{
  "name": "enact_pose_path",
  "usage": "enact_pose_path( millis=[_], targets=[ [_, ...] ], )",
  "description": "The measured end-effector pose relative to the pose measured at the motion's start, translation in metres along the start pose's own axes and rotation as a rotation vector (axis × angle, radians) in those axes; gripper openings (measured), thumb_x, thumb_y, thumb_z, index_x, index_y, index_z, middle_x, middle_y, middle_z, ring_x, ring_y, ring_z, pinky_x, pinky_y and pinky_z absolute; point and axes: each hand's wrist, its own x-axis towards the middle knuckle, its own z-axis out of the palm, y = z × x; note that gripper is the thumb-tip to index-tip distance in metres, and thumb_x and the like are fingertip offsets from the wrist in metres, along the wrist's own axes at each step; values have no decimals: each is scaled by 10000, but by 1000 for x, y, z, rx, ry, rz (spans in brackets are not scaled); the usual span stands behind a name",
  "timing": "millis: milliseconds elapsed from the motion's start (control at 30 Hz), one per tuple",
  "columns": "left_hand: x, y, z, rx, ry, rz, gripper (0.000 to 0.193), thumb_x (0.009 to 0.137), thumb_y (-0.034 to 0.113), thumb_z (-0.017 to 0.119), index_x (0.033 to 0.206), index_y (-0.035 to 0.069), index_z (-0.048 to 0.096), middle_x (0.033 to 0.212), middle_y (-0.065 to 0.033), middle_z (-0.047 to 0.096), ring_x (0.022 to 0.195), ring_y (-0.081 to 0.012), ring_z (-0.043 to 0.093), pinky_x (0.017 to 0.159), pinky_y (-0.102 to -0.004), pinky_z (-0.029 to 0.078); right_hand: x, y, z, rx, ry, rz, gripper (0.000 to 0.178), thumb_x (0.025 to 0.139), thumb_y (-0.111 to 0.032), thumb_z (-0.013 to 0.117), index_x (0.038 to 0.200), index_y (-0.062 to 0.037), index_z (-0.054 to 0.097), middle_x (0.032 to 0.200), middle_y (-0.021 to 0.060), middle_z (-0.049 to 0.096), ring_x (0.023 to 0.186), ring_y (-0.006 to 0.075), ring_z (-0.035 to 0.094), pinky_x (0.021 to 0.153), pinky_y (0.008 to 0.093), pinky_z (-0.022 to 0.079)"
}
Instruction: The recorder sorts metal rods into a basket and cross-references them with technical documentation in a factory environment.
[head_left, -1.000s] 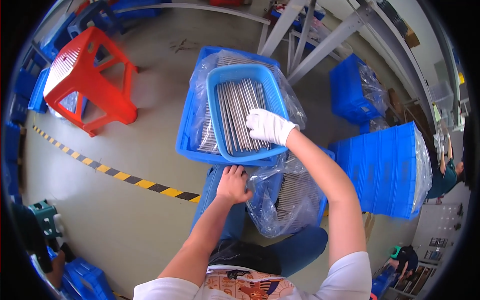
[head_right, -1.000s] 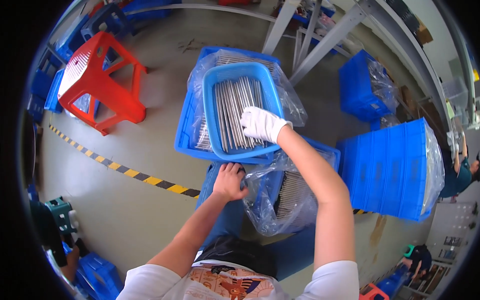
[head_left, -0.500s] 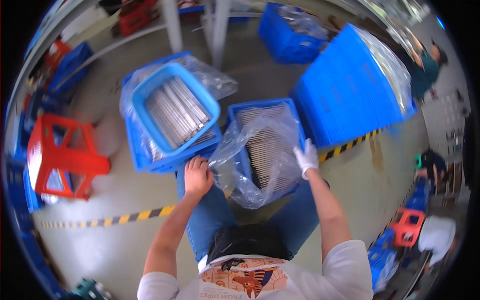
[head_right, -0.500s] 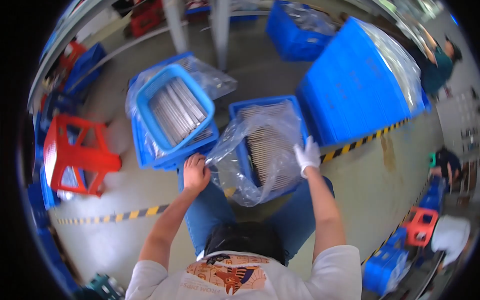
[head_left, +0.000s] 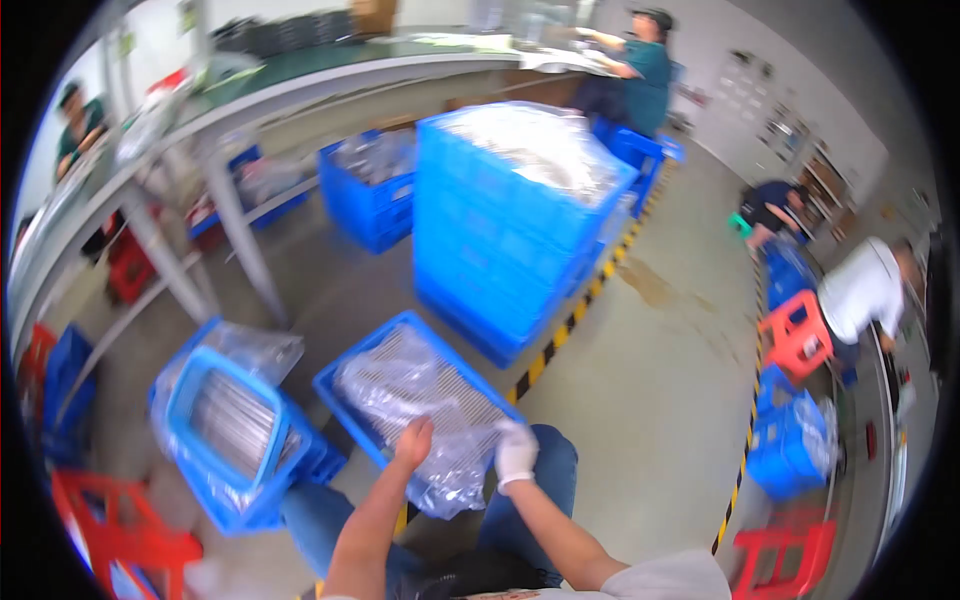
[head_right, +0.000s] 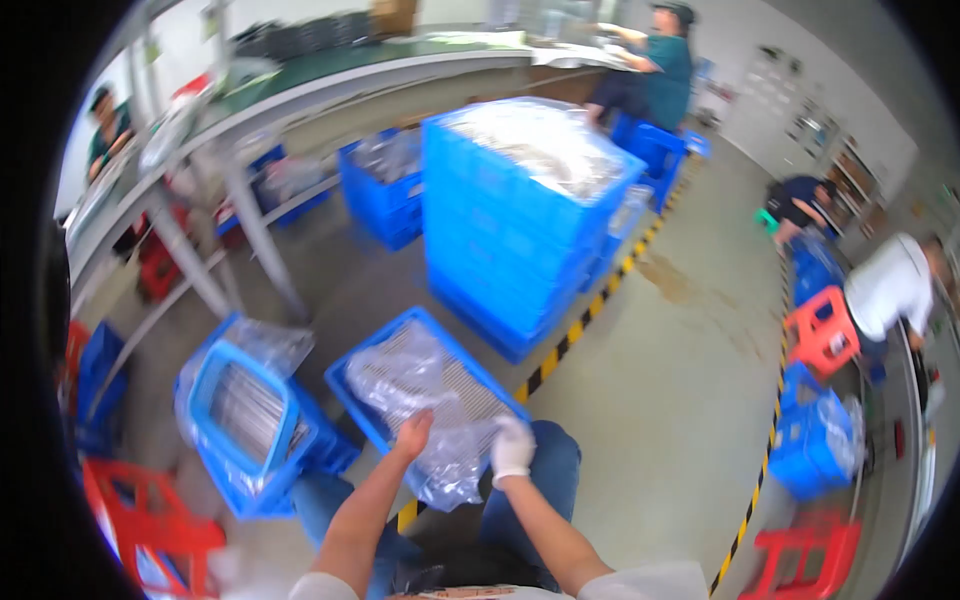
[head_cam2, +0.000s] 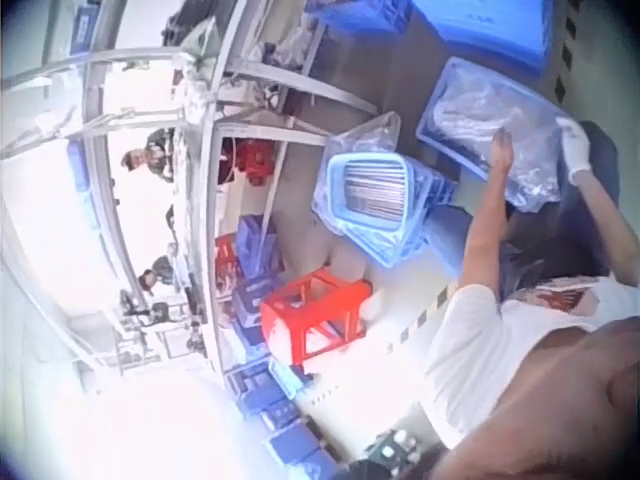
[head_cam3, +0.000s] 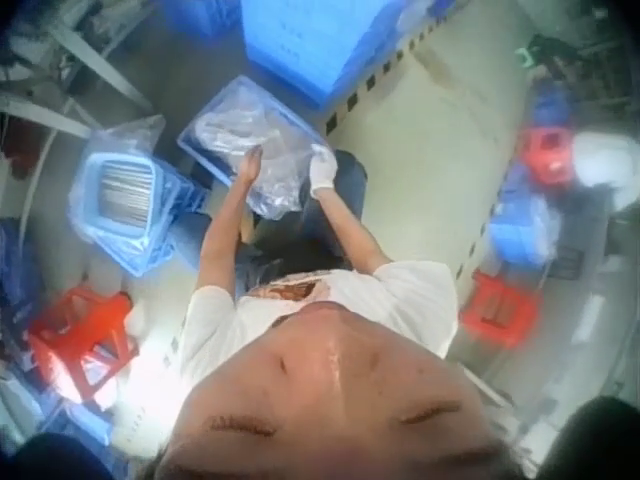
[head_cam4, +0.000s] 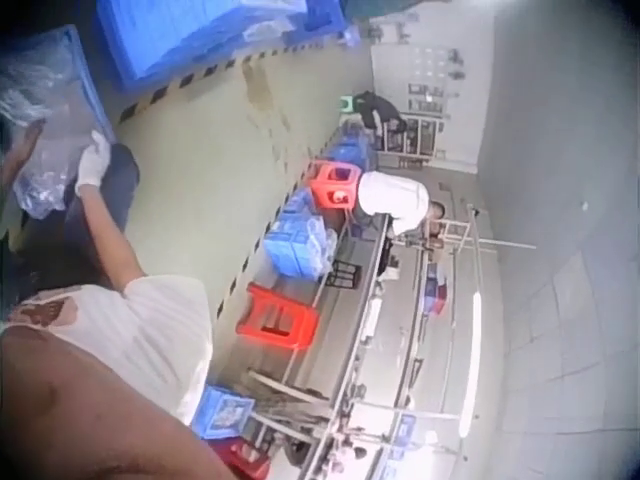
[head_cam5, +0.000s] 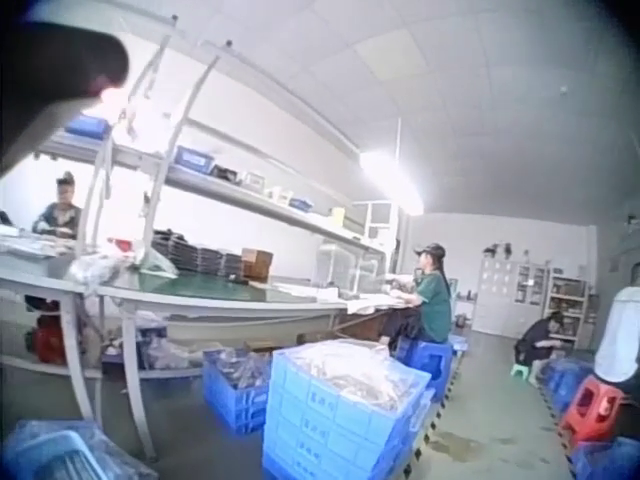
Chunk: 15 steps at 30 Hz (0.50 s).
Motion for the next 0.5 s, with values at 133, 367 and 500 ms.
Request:
enact_pose_path(
  millis=[133,367,500],
  targets=[
    [-27,32,-61,54,380,388,114,739,116,536,736,35,617,763,-138,602,743,-309,585,678,-376,467,58,-64,-15,501,125,-36,105,814,17,496,840,4,597,837,70,612,828,170,566,801,283,442],
    [-19,58,-282,429,908,336,119,710,122,526,733,28,595,763,-136,575,789,-312,562,688,-395,453,-17,-216,111,549,-1320,681,457,805,-260,607,1153,6,476,909,113,610,711,208,619,610,294,510],
    [-4,5,-338,746,722,-291,500,715,331,569,1112,32,519,1154,-157,502,1105,-311,453,932,-390,371,-64,-237,161,284,-1477,922,843,725,-509,634,1340,-76,253,1239,217,394,960,319,560,705,378,512]
  ],
)
